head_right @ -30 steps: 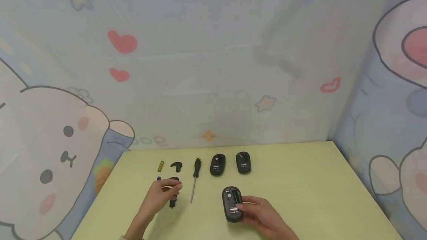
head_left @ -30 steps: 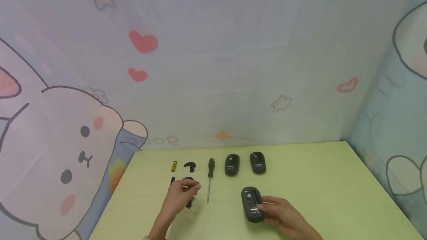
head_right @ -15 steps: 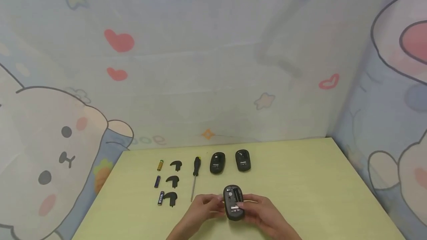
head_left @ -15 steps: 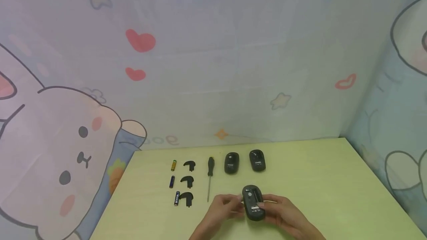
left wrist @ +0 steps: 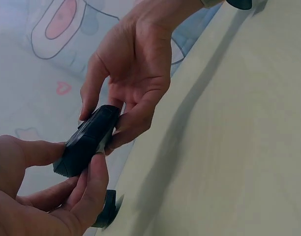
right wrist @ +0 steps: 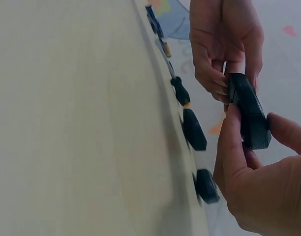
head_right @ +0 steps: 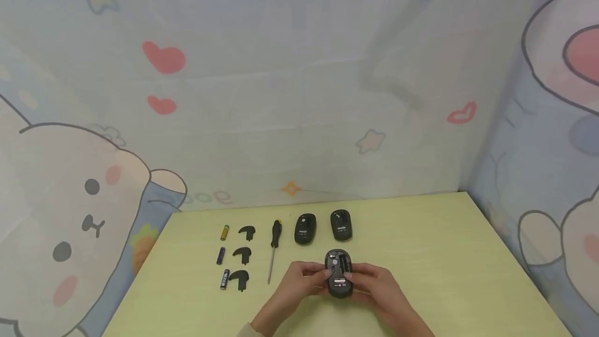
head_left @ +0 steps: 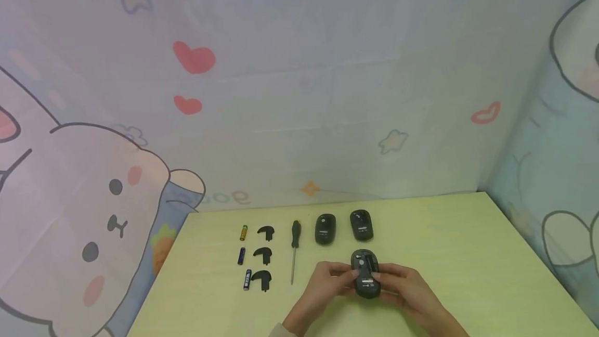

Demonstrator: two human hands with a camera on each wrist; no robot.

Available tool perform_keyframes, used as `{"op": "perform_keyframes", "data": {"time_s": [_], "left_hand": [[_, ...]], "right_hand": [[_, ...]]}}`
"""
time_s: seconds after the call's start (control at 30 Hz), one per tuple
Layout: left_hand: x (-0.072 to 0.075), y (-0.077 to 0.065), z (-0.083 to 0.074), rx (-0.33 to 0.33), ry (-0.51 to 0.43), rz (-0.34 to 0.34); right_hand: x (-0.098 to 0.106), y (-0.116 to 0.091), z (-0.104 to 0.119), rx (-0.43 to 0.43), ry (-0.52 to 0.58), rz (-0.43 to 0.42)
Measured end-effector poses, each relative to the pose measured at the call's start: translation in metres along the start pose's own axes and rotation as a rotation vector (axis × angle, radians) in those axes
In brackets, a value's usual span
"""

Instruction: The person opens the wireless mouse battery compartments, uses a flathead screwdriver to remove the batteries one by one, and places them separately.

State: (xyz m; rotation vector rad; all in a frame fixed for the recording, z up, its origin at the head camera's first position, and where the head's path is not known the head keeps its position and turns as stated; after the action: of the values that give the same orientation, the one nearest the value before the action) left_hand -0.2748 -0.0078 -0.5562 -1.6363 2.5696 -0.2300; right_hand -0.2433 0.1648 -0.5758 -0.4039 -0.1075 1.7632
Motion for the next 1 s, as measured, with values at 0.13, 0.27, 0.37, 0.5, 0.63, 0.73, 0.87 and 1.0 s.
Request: {"op": "perform_keyframes", "data": {"time_s": [0.13,0.27,0.37,0.5,0.63,0.73,0.87,1.0], "left_hand": [[-0.006,0.017,-0.013,-0.036,0.023,-0.002],[-0.013,0.036,-0.023,-0.061,0.030,-0.016],[-0.016,0.052,-0.024,-0.071,0.033,-0.052],[-0.021,0.074,-0.021,-0.071,0.030,-0.116],[-0.029,0.094,-0.022,-0.074,0.055,-0.181],[-0.038,0.108,-0.026,-0.087,0.080,-0.226],[-0.051,0.123,-0.030,-0.098,0.092,-0.266],[-0.056,0.132,-0.032,-0.100,0.118,-0.343]], "right_hand": [[0.015,0.005,0.013,0.039,-0.016,-0.032],[0.033,0.009,0.025,0.068,-0.031,-0.085],[0.045,0.014,0.030,0.080,-0.026,-0.125],[0.062,0.022,0.032,0.089,-0.017,-0.164],[0.081,0.032,0.037,0.100,-0.031,-0.196],[0.097,0.038,0.044,0.113,-0.061,-0.233],[0.118,0.047,0.050,0.119,-0.127,-0.284],[0.132,0.060,0.051,0.102,-0.166,-0.310]]}}
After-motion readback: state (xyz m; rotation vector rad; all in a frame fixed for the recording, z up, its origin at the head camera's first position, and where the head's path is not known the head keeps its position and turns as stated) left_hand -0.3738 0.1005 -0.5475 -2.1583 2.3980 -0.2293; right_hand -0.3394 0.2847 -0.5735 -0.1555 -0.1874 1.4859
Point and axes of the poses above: each hand's wrist, its own y-axis towards the middle knuckle, its own x-axis out of the back of the hand, z = x × y, the point moved 9 cm from there along y, towards the middle knuckle
